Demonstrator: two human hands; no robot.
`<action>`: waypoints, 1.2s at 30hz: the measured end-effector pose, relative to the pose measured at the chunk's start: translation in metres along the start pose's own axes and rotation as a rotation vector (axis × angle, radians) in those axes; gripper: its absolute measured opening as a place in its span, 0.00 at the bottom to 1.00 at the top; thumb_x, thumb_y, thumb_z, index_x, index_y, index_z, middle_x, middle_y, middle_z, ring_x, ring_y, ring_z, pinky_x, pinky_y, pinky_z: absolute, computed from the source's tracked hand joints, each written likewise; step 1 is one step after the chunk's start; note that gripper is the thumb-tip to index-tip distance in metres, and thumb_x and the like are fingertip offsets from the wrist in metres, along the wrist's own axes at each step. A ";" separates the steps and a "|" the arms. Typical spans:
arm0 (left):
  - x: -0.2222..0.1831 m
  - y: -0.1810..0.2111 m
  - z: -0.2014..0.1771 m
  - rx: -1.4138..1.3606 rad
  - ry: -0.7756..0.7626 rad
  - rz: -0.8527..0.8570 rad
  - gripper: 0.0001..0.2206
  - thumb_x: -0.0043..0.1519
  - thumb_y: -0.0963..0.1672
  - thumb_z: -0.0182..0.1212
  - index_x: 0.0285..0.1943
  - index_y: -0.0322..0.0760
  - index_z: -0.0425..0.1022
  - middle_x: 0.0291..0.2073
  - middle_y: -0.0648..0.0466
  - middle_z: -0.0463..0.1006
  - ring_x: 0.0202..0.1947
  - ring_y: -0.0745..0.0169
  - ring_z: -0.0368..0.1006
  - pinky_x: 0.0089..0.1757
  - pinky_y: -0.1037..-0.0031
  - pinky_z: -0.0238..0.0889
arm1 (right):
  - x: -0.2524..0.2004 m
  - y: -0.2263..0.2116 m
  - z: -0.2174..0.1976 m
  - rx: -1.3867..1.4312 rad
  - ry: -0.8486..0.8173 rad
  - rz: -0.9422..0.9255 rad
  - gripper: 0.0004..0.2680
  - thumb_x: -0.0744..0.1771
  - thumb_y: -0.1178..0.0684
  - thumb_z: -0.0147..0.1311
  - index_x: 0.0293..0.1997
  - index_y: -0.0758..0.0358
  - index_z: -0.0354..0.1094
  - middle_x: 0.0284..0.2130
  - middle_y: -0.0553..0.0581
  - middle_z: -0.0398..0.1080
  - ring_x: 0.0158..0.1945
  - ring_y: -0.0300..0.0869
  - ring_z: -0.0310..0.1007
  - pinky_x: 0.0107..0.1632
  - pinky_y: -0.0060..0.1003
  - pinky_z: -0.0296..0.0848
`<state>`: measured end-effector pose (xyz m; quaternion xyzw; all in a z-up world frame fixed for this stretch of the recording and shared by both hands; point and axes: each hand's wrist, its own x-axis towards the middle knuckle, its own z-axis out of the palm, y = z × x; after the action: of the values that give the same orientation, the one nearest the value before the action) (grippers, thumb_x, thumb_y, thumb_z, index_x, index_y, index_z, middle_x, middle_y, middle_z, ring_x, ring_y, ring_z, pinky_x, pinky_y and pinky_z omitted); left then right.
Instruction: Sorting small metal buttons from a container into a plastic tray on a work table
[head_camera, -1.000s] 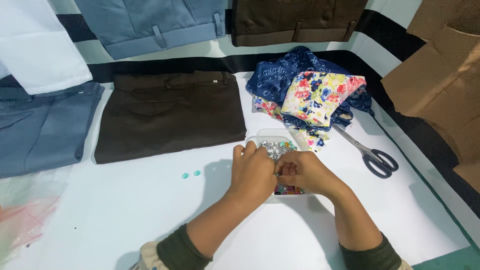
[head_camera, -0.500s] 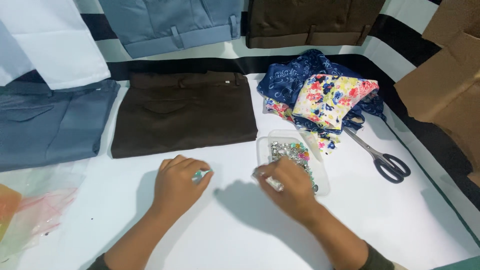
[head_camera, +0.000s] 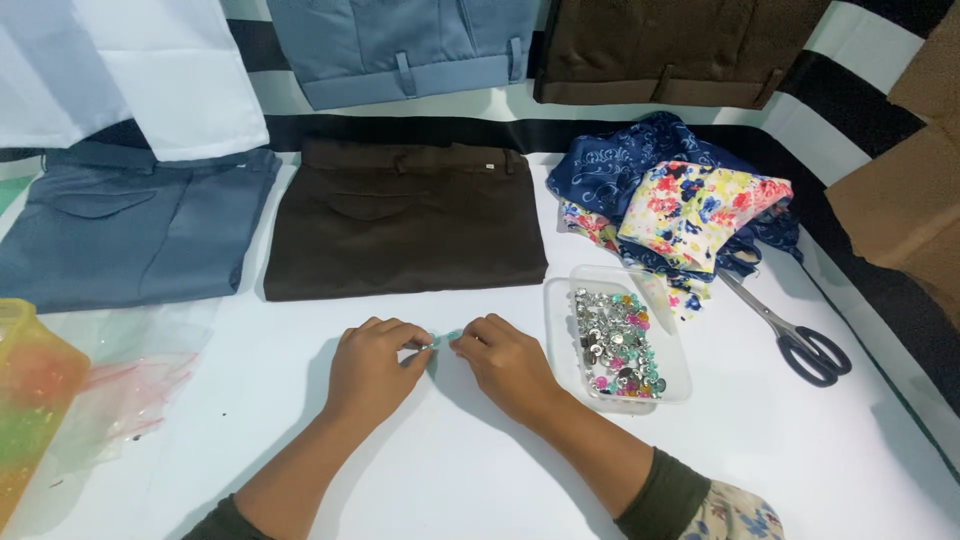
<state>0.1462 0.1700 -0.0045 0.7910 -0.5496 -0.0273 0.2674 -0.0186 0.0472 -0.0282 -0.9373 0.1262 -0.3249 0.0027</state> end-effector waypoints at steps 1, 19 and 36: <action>0.001 0.000 0.000 0.001 0.000 0.000 0.05 0.57 0.45 0.67 0.39 0.54 0.82 0.33 0.66 0.84 0.41 0.68 0.78 0.50 0.68 0.67 | 0.001 -0.001 0.000 0.001 0.001 0.000 0.05 0.67 0.57 0.58 0.29 0.55 0.72 0.28 0.47 0.71 0.32 0.35 0.71 0.30 0.25 0.70; -0.005 0.007 0.006 0.023 0.312 0.230 0.07 0.55 0.45 0.68 0.41 0.52 0.79 0.27 0.65 0.76 0.35 0.66 0.75 0.42 0.68 0.69 | 0.003 0.006 -0.032 -0.044 0.036 -0.044 0.05 0.67 0.58 0.54 0.31 0.56 0.73 0.29 0.50 0.73 0.32 0.38 0.74 0.29 0.26 0.71; 0.071 0.158 0.096 -0.263 0.253 0.578 0.03 0.57 0.44 0.63 0.38 0.47 0.80 0.33 0.57 0.79 0.41 0.55 0.73 0.48 0.61 0.58 | -0.060 0.188 -0.084 -0.581 -0.207 0.342 0.08 0.62 0.56 0.53 0.31 0.41 0.80 0.25 0.47 0.78 0.37 0.46 0.76 0.39 0.40 0.74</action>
<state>0.0068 0.0290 0.0024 0.5582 -0.7055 0.0771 0.4298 -0.1594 -0.1135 -0.0153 -0.8923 0.3674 -0.1736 -0.1968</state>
